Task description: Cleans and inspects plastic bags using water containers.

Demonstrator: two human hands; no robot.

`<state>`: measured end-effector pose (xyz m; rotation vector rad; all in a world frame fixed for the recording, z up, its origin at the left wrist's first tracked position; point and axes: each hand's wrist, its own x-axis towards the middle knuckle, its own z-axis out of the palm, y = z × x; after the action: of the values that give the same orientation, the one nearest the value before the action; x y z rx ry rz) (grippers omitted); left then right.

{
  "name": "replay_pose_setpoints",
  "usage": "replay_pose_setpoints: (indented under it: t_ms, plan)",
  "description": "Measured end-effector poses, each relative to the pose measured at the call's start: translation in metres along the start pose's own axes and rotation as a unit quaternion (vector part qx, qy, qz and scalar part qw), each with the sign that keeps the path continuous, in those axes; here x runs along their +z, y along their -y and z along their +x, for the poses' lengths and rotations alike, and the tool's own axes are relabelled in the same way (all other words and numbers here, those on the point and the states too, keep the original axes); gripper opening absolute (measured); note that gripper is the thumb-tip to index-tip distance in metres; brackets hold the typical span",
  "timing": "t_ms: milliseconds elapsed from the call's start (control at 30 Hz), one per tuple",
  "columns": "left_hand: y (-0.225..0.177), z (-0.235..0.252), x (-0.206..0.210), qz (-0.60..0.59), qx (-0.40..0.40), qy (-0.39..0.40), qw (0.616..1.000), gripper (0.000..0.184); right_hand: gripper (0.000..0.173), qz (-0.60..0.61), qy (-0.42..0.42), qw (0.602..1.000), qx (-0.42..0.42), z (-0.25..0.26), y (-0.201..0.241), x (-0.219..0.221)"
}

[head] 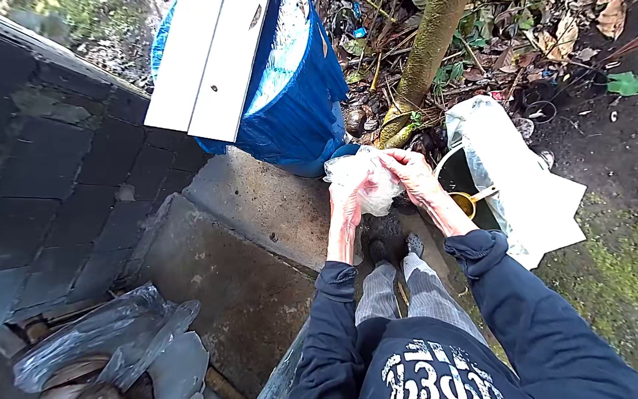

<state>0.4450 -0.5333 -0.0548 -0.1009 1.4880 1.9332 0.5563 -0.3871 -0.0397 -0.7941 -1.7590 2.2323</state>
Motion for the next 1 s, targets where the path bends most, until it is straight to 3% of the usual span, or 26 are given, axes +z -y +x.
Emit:
replay_pose_setpoints:
  t_ms: [267, 400, 600, 800, 1000]
  plan:
    - [-0.004, -0.001, -0.002, -0.093, -0.040, 0.019, 0.995, 0.029, 0.025, 0.001, -0.024, 1.000, -0.016, 0.000, 0.003, 0.000]
    - [-0.003, -0.002, -0.004, -0.063, -0.079, 0.053, 0.993, 0.034, 0.022, 0.000, -0.036, 0.999, -0.029, -0.004, 0.010, 0.005]
    - [-0.005, -0.010, -0.002, -0.151, -0.085, 0.087, 0.981, 0.041, 0.022, -0.019, -0.040, 0.999, -0.026, 0.001, 0.005, 0.009]
    - [-0.010, -0.007, 0.001, -0.165, -0.070, 0.078, 0.981, 0.035, 0.024, -0.113, -0.157, 0.977, -0.094, -0.010, 0.013, 0.007]
    - [-0.008, -0.004, 0.013, -0.060, -0.038, 0.112, 0.991, 0.045, 0.038, -0.095, -0.028, 0.991, -0.090, 0.002, 0.009, 0.018]
